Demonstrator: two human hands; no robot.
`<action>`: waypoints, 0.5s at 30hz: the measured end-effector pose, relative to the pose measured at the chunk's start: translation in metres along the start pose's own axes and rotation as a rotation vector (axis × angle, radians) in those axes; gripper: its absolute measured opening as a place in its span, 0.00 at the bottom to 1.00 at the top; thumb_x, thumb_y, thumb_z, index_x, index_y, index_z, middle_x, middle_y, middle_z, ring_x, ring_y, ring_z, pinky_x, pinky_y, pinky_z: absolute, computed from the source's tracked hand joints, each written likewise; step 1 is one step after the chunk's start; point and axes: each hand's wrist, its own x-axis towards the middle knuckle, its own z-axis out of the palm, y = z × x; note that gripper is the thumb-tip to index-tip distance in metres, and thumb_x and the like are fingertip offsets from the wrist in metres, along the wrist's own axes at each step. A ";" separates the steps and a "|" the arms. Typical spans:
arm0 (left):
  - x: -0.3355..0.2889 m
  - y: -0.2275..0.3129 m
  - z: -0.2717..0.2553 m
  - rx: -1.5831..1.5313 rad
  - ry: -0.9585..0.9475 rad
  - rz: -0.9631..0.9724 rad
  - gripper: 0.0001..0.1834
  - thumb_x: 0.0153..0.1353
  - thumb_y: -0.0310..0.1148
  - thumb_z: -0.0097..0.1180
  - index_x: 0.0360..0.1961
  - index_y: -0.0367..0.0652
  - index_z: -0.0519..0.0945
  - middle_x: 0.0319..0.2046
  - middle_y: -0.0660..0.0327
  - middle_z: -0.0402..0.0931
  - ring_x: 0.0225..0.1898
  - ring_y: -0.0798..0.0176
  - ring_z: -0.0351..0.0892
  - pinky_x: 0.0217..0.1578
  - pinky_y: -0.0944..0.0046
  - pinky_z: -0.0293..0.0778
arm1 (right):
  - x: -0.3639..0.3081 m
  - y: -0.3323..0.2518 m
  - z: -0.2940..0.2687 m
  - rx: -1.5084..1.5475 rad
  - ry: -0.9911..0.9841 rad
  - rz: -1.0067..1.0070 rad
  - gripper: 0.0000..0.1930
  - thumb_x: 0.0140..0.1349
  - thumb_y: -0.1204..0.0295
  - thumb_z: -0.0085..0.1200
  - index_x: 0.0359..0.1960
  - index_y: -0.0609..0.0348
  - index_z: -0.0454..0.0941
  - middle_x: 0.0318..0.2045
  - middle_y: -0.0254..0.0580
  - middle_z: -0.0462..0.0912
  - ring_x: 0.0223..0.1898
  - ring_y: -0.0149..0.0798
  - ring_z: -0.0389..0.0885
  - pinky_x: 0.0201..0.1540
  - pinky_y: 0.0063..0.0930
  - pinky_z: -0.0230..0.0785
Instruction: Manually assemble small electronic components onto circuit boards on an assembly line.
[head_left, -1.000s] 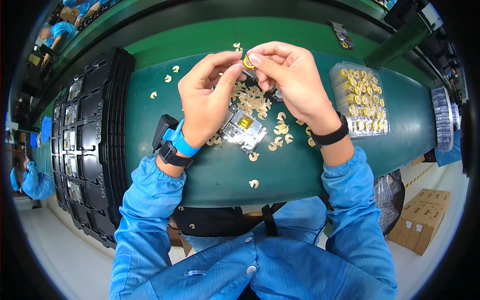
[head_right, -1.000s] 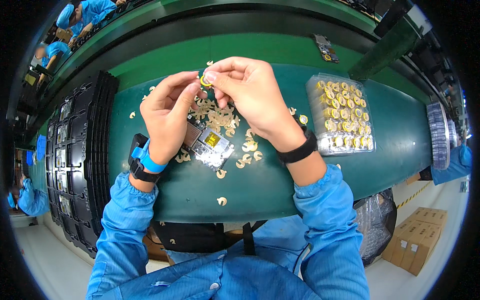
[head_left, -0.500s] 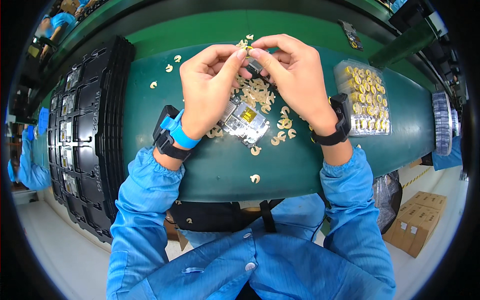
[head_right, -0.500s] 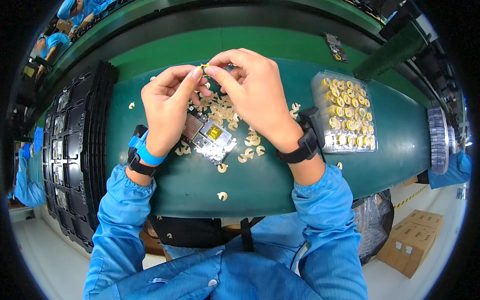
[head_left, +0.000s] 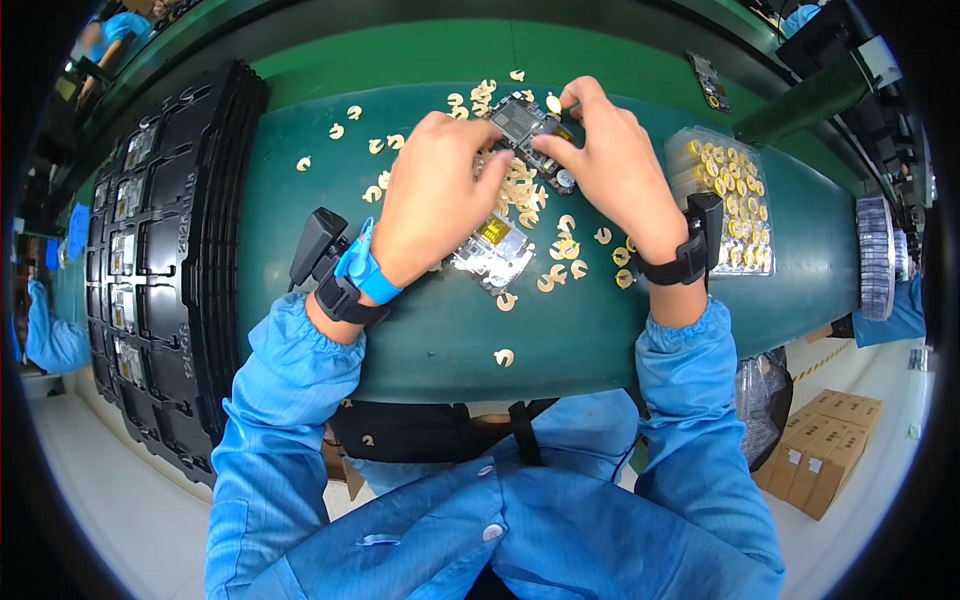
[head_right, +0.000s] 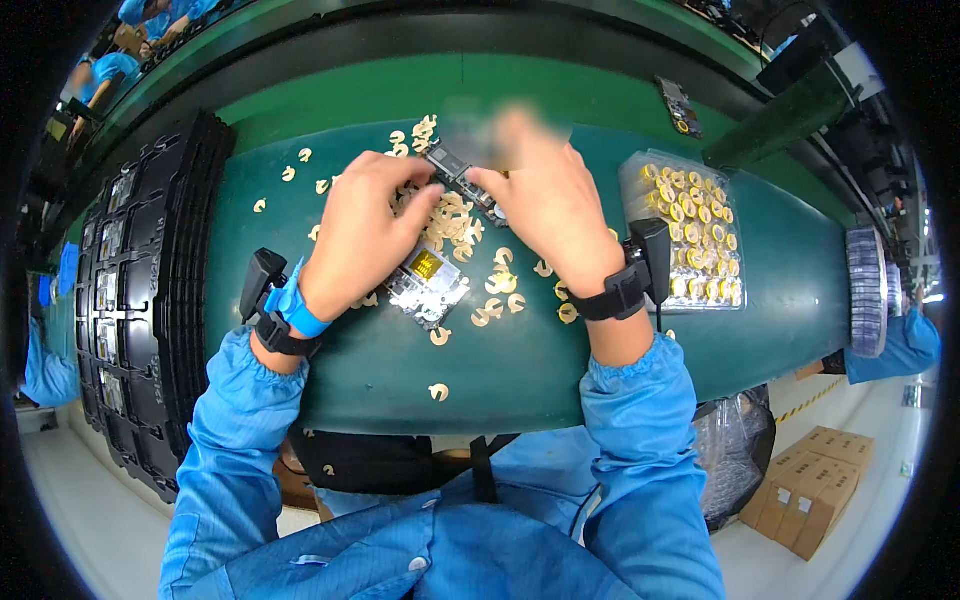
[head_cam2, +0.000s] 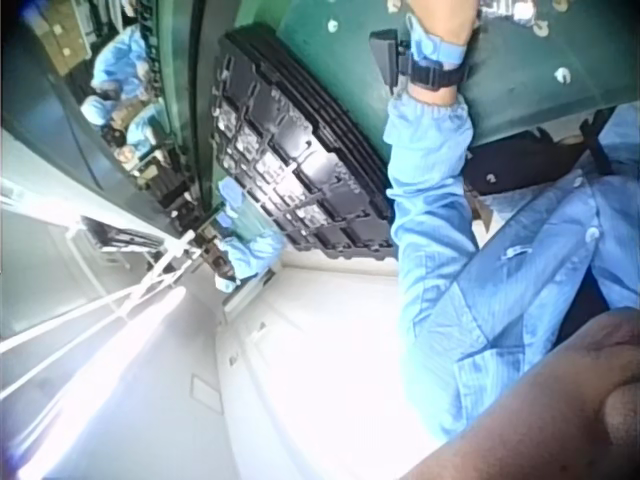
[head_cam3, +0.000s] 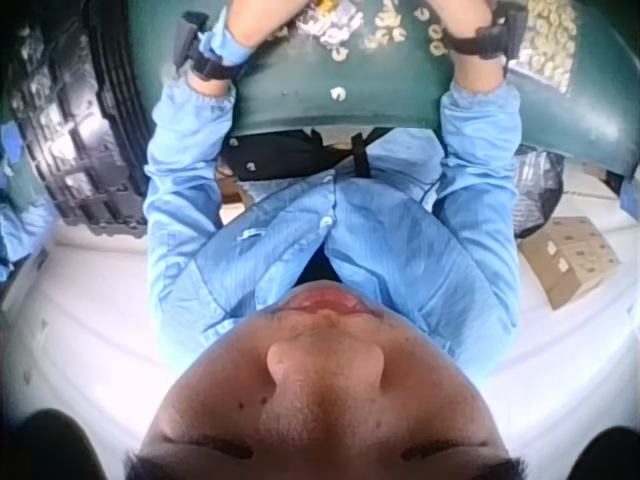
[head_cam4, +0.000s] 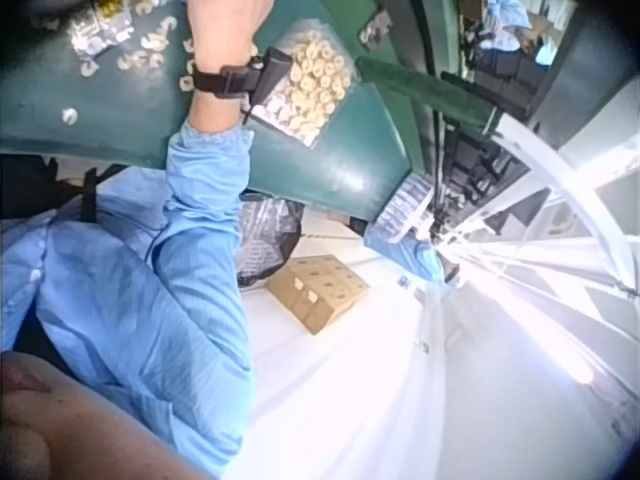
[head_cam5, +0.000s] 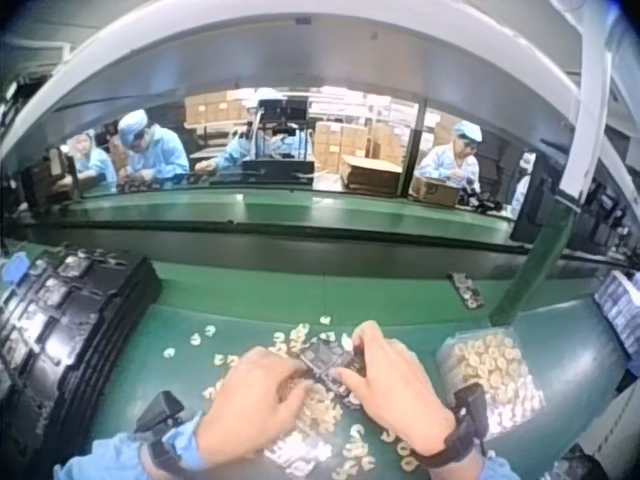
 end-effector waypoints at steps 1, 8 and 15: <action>-0.002 -0.002 0.001 0.134 -0.046 0.119 0.10 0.59 0.28 0.65 0.40 0.33 0.86 0.37 0.49 0.85 0.42 0.44 0.80 0.48 0.52 0.77 | -0.001 -0.004 -0.001 0.016 -0.028 0.021 0.23 0.59 0.69 0.70 0.50 0.63 0.70 0.37 0.61 0.85 0.44 0.64 0.84 0.46 0.53 0.74; -0.002 -0.002 0.003 0.148 -0.050 0.153 0.08 0.57 0.27 0.67 0.37 0.34 0.87 0.39 0.52 0.85 0.47 0.47 0.78 0.50 0.52 0.75 | 0.006 0.000 0.001 0.241 -0.054 0.139 0.28 0.54 0.79 0.71 0.53 0.61 0.68 0.37 0.52 0.84 0.39 0.52 0.87 0.43 0.44 0.77; 0.006 0.007 -0.002 0.095 0.149 0.111 0.11 0.62 0.31 0.65 0.39 0.33 0.86 0.36 0.49 0.85 0.40 0.47 0.81 0.45 0.53 0.77 | 0.015 -0.013 -0.016 1.028 0.200 0.222 0.28 0.58 0.86 0.67 0.57 0.63 0.64 0.39 0.46 0.82 0.37 0.33 0.87 0.39 0.23 0.80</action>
